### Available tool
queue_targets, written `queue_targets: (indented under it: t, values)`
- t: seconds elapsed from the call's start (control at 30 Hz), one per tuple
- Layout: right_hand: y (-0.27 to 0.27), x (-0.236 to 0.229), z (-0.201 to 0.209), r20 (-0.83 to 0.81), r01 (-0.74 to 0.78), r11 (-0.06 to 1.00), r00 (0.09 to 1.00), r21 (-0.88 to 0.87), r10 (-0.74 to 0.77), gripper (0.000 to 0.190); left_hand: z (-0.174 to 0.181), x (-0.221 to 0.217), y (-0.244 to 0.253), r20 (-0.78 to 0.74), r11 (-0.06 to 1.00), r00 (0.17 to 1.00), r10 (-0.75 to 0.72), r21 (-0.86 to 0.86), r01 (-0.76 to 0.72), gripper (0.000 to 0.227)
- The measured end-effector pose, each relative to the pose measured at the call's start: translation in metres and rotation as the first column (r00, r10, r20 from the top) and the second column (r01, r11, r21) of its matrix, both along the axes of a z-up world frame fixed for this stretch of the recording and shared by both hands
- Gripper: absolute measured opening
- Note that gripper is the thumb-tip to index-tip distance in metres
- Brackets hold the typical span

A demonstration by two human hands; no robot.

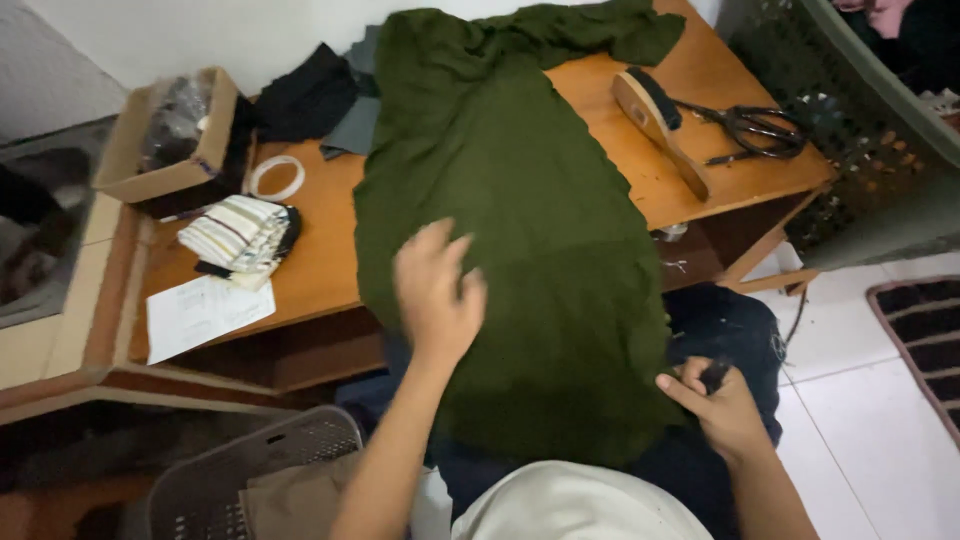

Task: The person cuts a piece of green fabric using scissors while seated at a wooden table. They hold the fabric with both hands, make several cuts along the edge, and then smooth the fabric on the table.

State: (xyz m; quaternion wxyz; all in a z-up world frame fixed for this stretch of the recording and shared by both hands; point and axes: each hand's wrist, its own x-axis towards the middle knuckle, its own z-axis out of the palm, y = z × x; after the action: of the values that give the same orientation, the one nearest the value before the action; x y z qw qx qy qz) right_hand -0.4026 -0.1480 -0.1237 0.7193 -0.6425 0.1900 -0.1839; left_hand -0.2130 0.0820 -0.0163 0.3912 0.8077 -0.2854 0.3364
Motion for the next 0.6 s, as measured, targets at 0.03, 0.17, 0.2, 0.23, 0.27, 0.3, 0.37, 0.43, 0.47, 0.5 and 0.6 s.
queue_targets:
  t: [0.03,0.17,0.2,0.23,0.27,0.3,0.37,0.43,0.47,0.5,0.6]
  values:
    - [0.001,0.004,0.001,0.013,-0.037,0.999,0.999,-0.019,0.037,0.038,0.015,0.007,-0.02,0.086,0.965,0.981,-0.172,0.215,0.15,0.037]
    - [-0.003,0.019,0.0,-0.013,-0.02,1.0,1.0,0.007,0.02,0.038,-0.046,0.121,-0.084,-0.286,0.731,0.957,-0.056,0.64,0.234,0.062]
    - [-0.007,0.026,-0.003,-0.033,0.034,0.999,0.999,-0.026,-0.035,0.037,-0.046,0.145,-0.094,-0.289,0.699,0.957,-0.036,0.677,0.231,0.067]
    - [-0.012,0.034,-0.005,-0.052,0.088,0.994,0.995,-0.06,-0.091,0.036,-0.045,0.17,-0.105,-0.291,0.664,0.957,-0.017,0.712,0.228,0.072]
    - [-0.017,0.043,-0.006,-0.05,0.098,0.993,0.994,-0.066,-0.101,0.036,-0.044,0.186,-0.108,-0.289,0.666,0.957,-0.028,0.708,0.233,0.072]
    - [-0.023,0.052,-0.008,-0.039,0.113,0.994,0.993,0.001,-0.113,0.037,-0.042,0.203,-0.111,-0.297,0.676,0.955,-0.001,0.703,0.219,0.072]
    - [-0.033,0.073,-0.011,-0.03,0.133,0.988,0.991,0.072,-0.132,0.038,-0.038,0.234,-0.115,-0.305,0.681,0.952,0.022,0.702,0.209,0.073]
    - [-0.044,0.091,-0.015,-0.071,0.046,0.993,0.997,0.109,-0.039,0.04,-0.037,0.261,-0.117,-0.35,0.674,0.931,0.103,0.713,0.194,0.076]
    - [-0.05,0.099,-0.021,-0.079,0.051,0.992,0.996,0.113,-0.042,0.04,-0.035,0.271,-0.121,-0.357,0.67,0.929,0.101,0.715,0.201,0.076]
    - [-0.057,0.106,-0.027,-0.105,0.025,0.997,0.994,0.073,-0.018,0.041,-0.032,0.28,-0.124,-0.373,0.664,0.92,0.121,0.719,0.205,0.075]
    - [-0.068,0.12,-0.037,-0.175,-0.027,0.997,0.984,0.066,0.039,0.042,-0.033,0.306,-0.135,-0.383,0.67,0.913,0.14,0.715,0.198,0.072]
